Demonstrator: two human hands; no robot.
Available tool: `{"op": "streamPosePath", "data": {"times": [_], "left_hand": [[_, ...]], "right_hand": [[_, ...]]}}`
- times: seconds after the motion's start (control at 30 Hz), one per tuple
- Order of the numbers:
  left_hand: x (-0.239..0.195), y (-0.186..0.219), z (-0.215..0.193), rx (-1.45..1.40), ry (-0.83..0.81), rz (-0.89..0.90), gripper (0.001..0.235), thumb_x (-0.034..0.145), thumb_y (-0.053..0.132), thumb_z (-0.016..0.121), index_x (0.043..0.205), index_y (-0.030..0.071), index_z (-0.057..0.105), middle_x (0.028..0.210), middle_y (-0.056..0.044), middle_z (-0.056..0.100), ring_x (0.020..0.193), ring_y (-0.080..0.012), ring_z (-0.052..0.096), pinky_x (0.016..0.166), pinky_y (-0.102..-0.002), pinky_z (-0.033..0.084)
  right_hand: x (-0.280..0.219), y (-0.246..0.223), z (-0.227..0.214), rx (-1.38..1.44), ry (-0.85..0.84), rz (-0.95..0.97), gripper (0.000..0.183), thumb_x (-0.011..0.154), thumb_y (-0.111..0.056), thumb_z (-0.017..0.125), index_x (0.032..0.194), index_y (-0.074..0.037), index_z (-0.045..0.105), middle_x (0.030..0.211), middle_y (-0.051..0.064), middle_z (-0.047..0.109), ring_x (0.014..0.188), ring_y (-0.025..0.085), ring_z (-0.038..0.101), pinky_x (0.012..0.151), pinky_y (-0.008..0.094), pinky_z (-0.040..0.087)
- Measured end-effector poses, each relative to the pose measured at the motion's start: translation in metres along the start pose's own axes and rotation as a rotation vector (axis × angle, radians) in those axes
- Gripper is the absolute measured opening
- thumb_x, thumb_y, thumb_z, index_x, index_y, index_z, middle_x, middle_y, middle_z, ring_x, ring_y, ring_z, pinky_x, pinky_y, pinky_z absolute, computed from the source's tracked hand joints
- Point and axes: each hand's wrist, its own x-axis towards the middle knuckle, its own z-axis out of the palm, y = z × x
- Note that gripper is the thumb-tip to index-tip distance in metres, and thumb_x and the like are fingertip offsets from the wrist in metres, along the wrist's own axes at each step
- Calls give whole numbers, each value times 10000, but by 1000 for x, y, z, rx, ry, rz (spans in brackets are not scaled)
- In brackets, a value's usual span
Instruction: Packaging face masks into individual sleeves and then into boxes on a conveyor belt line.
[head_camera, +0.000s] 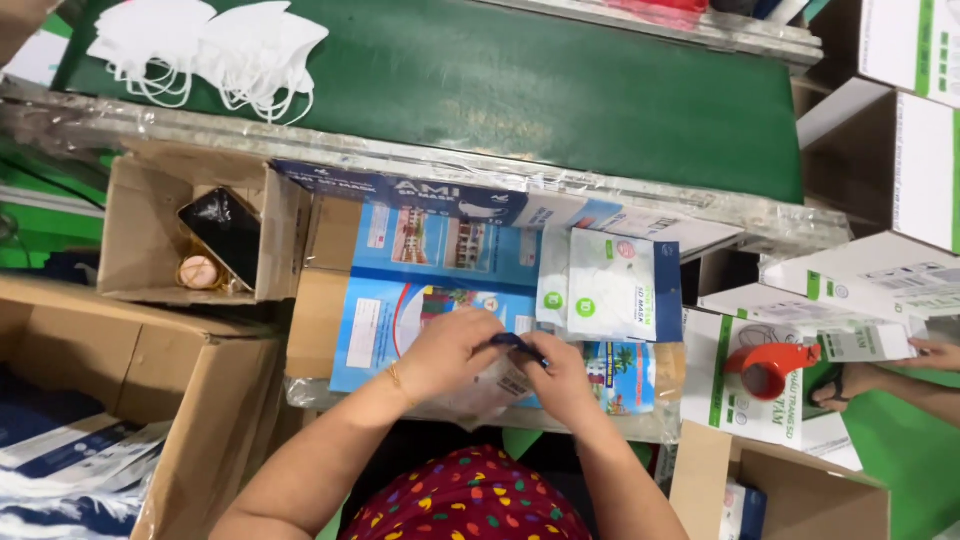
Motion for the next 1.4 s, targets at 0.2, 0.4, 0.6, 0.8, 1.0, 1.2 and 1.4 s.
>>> {"op": "streamPosePath", "data": {"times": [0.2,0.4,0.6,0.8,1.0,1.2,1.4], "left_hand": [[1,2,8,30,-92,-151,160,926,221,697,903,63,684,906,-115,662,913,-357,645,766,-456,509],[63,-33,33,-313,144,-469,891,858,419,730,1557,44,325,1533,-228,428,1387,-341,465,1119,-439,398],[123,-109,174,-343,135,-756,1296,761,554,939,1507,-166,161,1530,-372,374,1465,-399,380,1201,-441,364],[102,-65,121,-887,67,-828,1281,603,164,910,1560,-62,89,1400,-266,581,1299,-384,611,1051,-469,545],[30,-51,58,-577,-304,58,1560,609,118,1002,1598,157,-204,1632,-171,277,1488,-367,340,1183,-468,354],[2,-34,97,-728,-323,-485,1235,647,252,950,1664,105,264,1507,-165,582,1351,-290,557,1141,-425,476],[0,33,130,-467,-586,180,1135,713,273,950,1559,13,239,1561,-252,378,1436,-387,405,1151,-440,351]], "right_hand": [[-9,39,-11,-35,-34,-36,153,848,-89,688,988,-39,729,816,114,722,766,276,692,696,345,538],[19,64,-128,-147,443,260,267,1000,-257,662,1115,-24,725,996,109,753,883,205,684,788,339,526],[40,150,-133,126,512,306,430,963,-190,714,1333,-12,588,1167,133,703,1025,207,636,876,346,520],[-3,83,-114,512,451,318,1065,769,-29,788,1618,-101,149,1446,153,521,1238,244,601,996,387,539],[-63,74,-85,208,186,-131,1274,747,25,887,1673,-75,18,1386,142,633,1268,258,638,1127,397,495],[-97,125,-42,-48,402,-362,411,829,-17,791,1222,-60,681,1333,134,646,1269,258,576,1093,370,433],[-221,166,-161,18,930,660,256,1015,-158,668,1141,58,725,980,124,715,822,208,623,741,386,539]]}}
